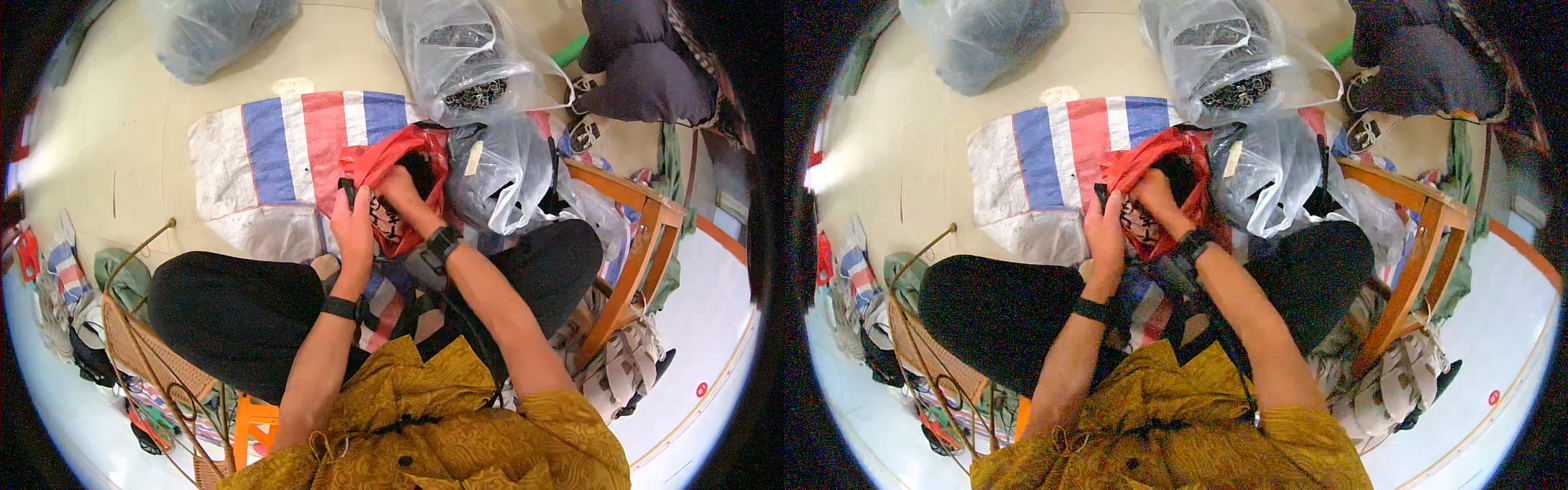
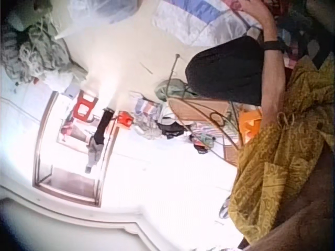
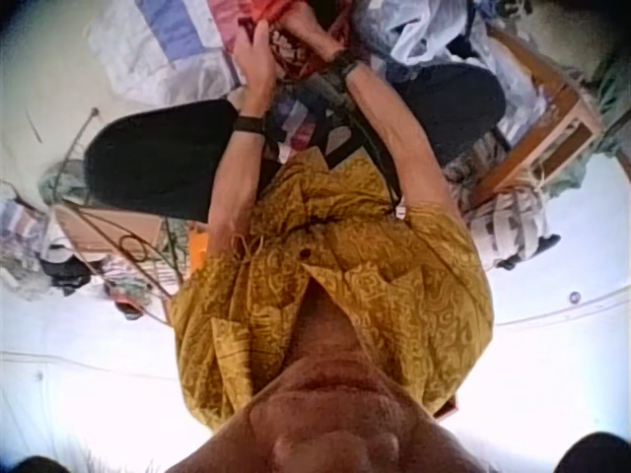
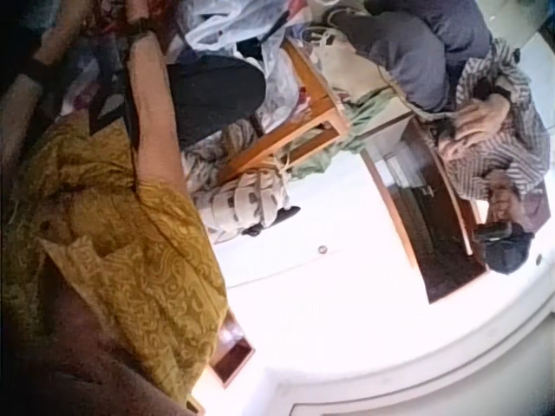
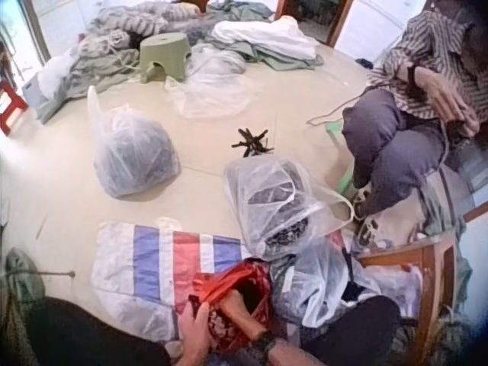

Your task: The person picks up a red bag and walks to a group of people sitting on the floor, where they collect black straps from plastic bags and place them into the red bag. They then hand some straps to another person before putting more back into the red bag and holding it open.

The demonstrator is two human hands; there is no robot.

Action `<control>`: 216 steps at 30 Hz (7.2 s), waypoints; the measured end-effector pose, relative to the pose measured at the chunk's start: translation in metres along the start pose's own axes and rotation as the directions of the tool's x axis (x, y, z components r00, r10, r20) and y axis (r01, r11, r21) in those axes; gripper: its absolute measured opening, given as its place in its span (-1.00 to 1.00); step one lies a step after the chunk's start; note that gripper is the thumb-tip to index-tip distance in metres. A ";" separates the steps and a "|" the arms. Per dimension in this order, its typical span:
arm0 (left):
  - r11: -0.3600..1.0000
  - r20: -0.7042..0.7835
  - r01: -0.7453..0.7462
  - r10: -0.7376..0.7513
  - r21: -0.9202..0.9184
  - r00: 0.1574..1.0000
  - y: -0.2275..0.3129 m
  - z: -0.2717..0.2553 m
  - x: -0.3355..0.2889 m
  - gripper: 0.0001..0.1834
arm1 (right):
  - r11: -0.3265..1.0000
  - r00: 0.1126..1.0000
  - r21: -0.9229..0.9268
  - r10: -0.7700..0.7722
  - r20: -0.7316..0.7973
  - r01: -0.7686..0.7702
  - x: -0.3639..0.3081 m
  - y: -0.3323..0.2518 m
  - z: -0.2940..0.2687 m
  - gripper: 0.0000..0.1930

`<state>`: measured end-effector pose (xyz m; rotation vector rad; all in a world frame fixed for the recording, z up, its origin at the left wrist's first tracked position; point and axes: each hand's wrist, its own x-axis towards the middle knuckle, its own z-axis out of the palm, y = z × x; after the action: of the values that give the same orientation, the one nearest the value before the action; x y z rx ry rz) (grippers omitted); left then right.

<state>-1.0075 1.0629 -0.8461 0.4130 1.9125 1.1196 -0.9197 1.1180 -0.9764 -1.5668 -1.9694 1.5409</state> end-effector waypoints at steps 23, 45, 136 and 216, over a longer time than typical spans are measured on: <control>0.988 0.005 0.136 -0.136 0.074 0.991 -0.017 -0.022 0.014 -0.66 | 0.920 0.861 -0.389 -0.165 -0.481 -0.041 0.046 -0.040 -0.207 -0.83; 0.957 0.015 0.235 -0.236 -0.170 0.972 -0.016 -0.024 -0.007 -0.76 | 0.886 0.680 -0.463 -0.359 -0.639 0.033 0.111 -0.010 -0.145 -0.18; 0.911 0.075 0.258 -0.247 -0.323 0.966 -0.028 -0.023 0.007 -0.75 | 0.769 0.889 0.523 0.128 0.439 -0.368 -0.011 -0.077 -0.067 -0.83; 0.900 0.048 0.279 -0.279 -0.335 0.959 -0.041 -0.021 0.002 -0.72 | 0.657 0.880 0.737 0.247 -0.406 0.156 0.057 -0.024 -0.196 -0.90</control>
<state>-1.0203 1.0306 -0.8760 -0.0540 1.6699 1.2214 -0.8260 1.2815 -0.8956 -1.4049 -0.8183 1.4934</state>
